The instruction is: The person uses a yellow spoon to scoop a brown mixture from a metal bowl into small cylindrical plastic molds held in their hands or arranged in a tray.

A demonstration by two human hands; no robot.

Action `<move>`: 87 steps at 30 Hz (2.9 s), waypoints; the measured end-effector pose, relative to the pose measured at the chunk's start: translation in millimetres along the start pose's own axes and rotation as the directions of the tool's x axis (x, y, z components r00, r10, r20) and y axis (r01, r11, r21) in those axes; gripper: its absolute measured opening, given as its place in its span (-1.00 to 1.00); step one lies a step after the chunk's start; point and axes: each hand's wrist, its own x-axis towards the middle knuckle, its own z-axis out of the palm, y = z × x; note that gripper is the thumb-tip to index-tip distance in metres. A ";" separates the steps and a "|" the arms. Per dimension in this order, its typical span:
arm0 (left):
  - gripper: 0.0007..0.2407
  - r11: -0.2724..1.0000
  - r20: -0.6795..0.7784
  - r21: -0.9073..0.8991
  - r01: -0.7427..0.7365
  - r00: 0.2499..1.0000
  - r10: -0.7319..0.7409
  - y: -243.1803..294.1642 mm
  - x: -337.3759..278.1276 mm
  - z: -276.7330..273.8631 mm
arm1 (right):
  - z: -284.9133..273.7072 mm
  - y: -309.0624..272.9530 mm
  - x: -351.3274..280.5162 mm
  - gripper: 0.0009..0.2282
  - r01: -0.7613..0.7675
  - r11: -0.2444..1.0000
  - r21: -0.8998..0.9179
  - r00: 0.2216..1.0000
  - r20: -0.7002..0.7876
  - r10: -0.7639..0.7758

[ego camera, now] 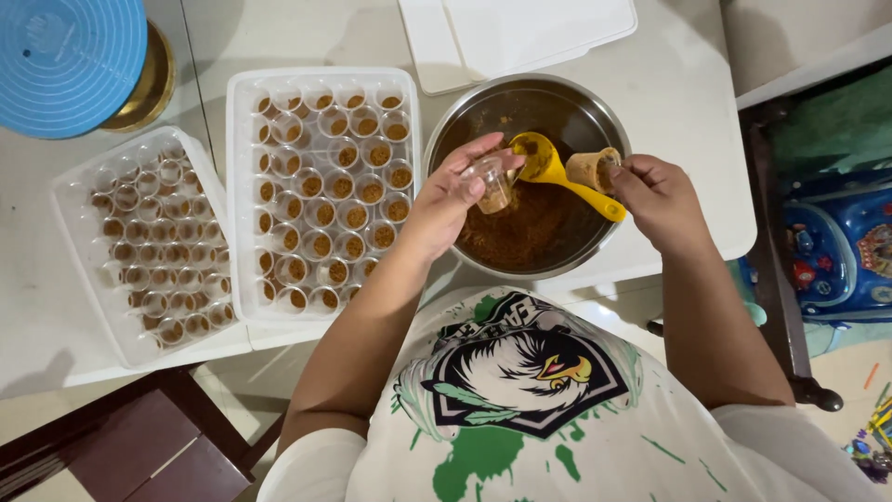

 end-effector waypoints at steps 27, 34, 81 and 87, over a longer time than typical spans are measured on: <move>-0.33 -0.096 0.176 0.984 -0.150 0.889 0.423 -20.4 -12.4 48.5 | 53.9 23.9 -4.0 -0.88 0.016 0.997 0.079 0.975 0.220 -0.034; -0.43 -0.151 0.218 0.974 -0.167 0.868 0.445 -19.9 -17.6 44.4 | 63.5 25.6 -2.9 -0.85 -0.059 0.993 0.104 0.979 0.202 0.037; -0.61 0.266 -0.229 0.958 0.105 0.839 0.494 45.8 -30.6 -77.6 | -28.9 73.7 -9.7 -0.77 -0.040 0.967 -0.251 0.999 -0.017 0.037; -0.52 0.121 -0.453 0.883 0.454 0.755 0.474 79.2 -54.9 -154.4 | -19.9 62.4 -12.2 -0.79 -0.134 0.934 -0.332 0.991 -0.055 0.123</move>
